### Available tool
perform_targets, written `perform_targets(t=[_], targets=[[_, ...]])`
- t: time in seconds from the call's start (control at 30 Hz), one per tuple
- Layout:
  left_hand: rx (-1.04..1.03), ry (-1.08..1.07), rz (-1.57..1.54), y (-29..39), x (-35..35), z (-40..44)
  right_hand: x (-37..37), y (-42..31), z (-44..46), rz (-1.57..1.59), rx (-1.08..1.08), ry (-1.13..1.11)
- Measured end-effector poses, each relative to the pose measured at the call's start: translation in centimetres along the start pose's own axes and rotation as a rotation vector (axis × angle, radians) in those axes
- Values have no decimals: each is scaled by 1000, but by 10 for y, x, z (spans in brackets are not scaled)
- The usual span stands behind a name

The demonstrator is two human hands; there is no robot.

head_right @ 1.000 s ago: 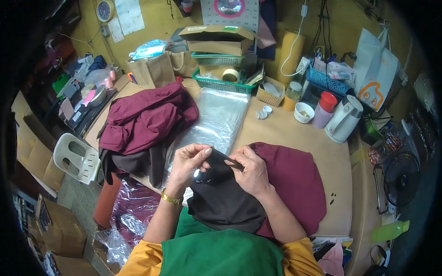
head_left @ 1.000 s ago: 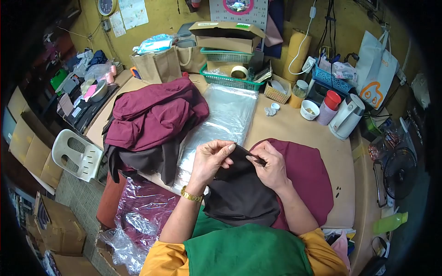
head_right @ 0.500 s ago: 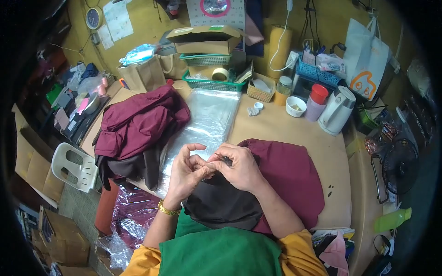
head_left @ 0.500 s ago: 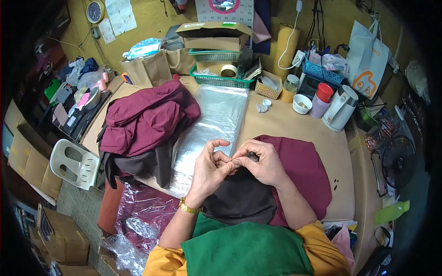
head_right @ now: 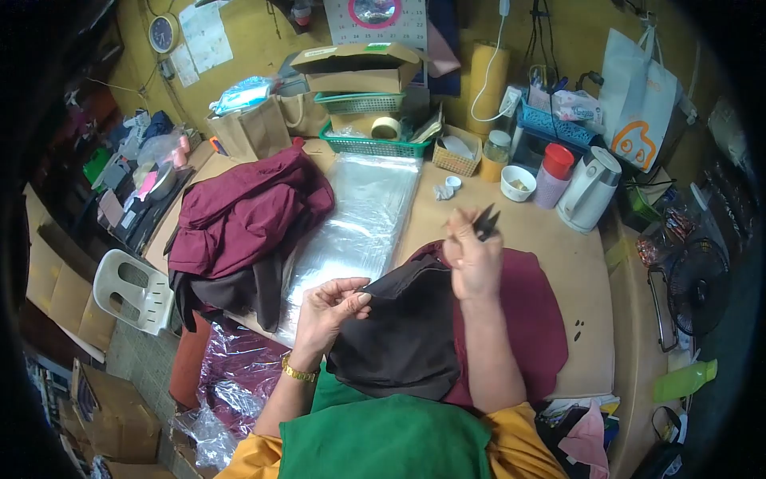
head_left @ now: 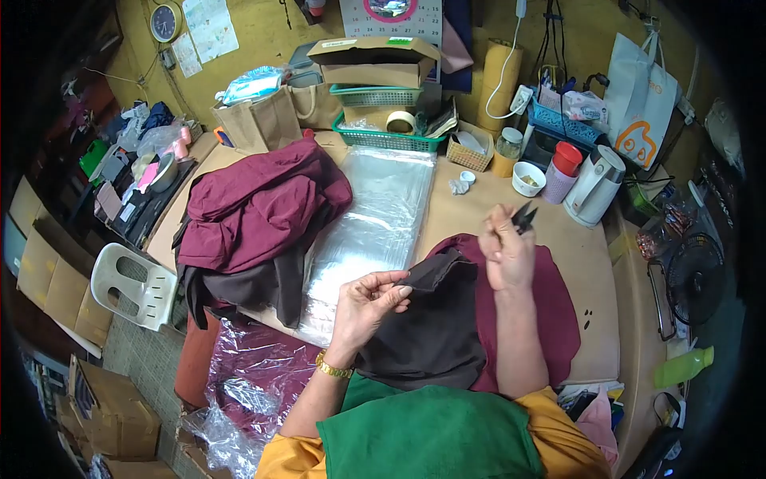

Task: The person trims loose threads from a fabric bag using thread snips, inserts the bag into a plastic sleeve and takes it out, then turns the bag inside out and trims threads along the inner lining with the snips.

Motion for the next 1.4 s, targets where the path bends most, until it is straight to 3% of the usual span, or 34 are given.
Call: perform_targets(t=[0.17,0.23,0.3,0.33,0.4,0.47,0.53,0.7,1.2,1.27,1.4], targets=[[-12,44,140,5,10,0,-23,-9,-27,-434,-1,-89],[-25,47,130,7,12,0,-34,5,-36,-603,-31,-284],[-35,48,124,9,14,-2,-49,10,-46,-959,-84,-312],[-36,35,62,8,14,-3,-52,15,-50,-955,-86,-311],[-36,25,4,9,18,-5,-68,5,-58,-1042,197,-342],[40,-124,-310,4,9,-7,-81,-4,-65,-1115,219,-397],[77,-114,-355,2,9,-9,-96,-9,-73,-1273,362,-475],[82,-79,-367,-5,6,-8,-110,-16,-87,-1348,467,-503],[-266,120,6,21,5,-16,-137,-16,-98,-1458,640,-532],[-296,174,223,26,6,-19,-138,-16,-98,-1466,652,-525],[-358,172,320,32,-1,-24,-137,-16,-98,-1454,655,-512]])
Point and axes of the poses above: each hand's wrist, its own z-axis towards the middle knuckle, its own x-axis out of the back of the hand, y = z × x, the point moved 9 cm from there along z, towards the middle knuckle, and after that the axes turned 1 degree about z, right-handed, at the moved point
